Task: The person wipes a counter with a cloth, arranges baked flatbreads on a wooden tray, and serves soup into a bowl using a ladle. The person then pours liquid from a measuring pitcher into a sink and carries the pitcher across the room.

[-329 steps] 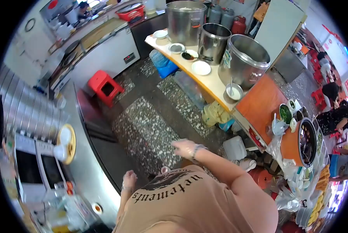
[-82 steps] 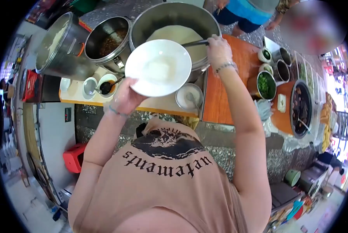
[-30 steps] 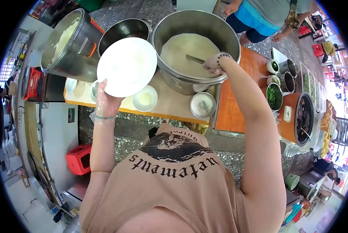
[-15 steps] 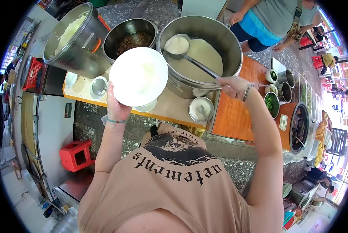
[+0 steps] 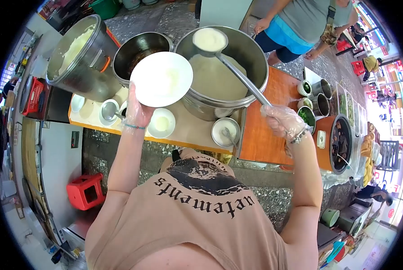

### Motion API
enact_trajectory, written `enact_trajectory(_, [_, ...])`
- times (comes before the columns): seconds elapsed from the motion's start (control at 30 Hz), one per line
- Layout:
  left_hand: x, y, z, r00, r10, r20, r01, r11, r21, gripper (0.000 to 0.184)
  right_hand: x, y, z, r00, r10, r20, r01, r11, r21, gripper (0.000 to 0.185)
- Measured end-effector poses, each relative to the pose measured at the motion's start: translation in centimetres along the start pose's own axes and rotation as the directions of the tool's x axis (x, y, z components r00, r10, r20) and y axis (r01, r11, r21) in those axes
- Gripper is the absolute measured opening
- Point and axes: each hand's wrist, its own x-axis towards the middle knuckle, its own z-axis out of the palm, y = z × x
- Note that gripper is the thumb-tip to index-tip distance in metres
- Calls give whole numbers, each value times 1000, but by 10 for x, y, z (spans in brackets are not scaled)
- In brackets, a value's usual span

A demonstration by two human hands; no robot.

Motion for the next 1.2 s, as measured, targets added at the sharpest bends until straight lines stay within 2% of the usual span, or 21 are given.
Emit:
enact_trajectory(0.03, [3,-3,4,1000,9,22,-9,1000,8,55,-4,3,-8,998,-58,-6,58,998,18,24])
enact_trajectory(0.17, [18,-12,21,999,-51,11,51,998,31,55,-35,-6,-16,994,-104,35,100,989,107,24])
enact_trajectory(0.27, [34,-22,33,995,-90,44,88,996,30,56,-60,-12,-18,995,-103,-17,104,992,73,25])
enact_trajectory(0.33, [48,-32,35,993,-93,73,91,995,40,56,-72,-12,-20,993,-122,5,121,988,98,25])
enact_trajectory(0.4, [56,-39,42,988,-114,108,109,993,54,55,-86,-12,-20,988,-140,-58,144,987,67,24])
enact_trajectory(0.53, [66,-49,58,983,-166,83,159,984,82,55,-101,-4,-20,980,-176,-90,181,982,55,24])
enact_trajectory(0.73, [78,-67,68,983,-167,73,158,980,118,59,-120,-2,-1,980,-125,-153,126,992,-7,28])
enact_trajectory(0.97, [76,-70,76,982,-169,86,149,968,201,62,-127,0,12,984,-107,-144,100,993,-54,20])
enact_trajectory(1.2, [75,-70,72,978,-178,110,157,972,175,62,-135,2,18,972,-106,-208,88,992,-93,19])
